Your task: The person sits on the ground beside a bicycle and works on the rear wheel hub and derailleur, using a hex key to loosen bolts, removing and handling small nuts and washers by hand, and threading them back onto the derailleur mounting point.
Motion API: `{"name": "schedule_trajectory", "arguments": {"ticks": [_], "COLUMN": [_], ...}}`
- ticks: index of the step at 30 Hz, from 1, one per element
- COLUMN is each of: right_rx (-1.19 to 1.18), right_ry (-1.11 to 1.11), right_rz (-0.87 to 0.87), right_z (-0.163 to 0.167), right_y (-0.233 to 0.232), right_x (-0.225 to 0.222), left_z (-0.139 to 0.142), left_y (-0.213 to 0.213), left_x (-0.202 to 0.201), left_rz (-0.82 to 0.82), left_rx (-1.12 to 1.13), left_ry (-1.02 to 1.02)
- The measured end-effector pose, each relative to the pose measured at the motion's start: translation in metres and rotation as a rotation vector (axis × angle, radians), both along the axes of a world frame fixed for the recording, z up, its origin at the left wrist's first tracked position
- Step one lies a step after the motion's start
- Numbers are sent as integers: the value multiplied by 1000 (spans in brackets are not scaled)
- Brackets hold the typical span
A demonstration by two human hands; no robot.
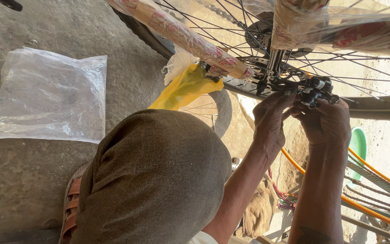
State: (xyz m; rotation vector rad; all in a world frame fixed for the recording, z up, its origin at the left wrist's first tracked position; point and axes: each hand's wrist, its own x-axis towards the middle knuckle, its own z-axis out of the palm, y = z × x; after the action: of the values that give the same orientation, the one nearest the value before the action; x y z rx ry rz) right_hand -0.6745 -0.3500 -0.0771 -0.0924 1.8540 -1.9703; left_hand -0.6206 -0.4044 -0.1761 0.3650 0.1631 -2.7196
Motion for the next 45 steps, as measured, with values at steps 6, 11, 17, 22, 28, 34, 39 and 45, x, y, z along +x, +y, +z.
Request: {"name": "schedule_trajectory", "arguments": {"ticks": [6, 11, 17, 22, 28, 34, 39, 45], "right_rx": [25, 66, 154, 218, 303, 362, 342, 368], "right_ry": [-1, 3, 29, 43, 86, 104, 121, 134], "right_rz": [12, 4, 35, 55, 56, -8, -7, 14], "right_z": [3, 6, 8, 13, 20, 30, 35, 33], "right_y": [3, 3, 7, 8, 1, -11, -15, -14], "right_x": [-4, -10, -15, -21, -17, -9, -2, -7], "left_z": [-1, -4, -9, -5, 5, 8, 14, 21], "left_y": [-3, -8, -8, -8, -8, -10, -5, -1], "left_x": [2, 2, 0, -2, 2, -1, 0, 2], "left_rz": [-27, -69, -98, -106, -67, -64, -2, 44], "left_rx": [24, 25, 0, 33, 89, 72, 8, 90], "left_ry": [31, 61, 61, 25, 17, 10, -47, -56]}}
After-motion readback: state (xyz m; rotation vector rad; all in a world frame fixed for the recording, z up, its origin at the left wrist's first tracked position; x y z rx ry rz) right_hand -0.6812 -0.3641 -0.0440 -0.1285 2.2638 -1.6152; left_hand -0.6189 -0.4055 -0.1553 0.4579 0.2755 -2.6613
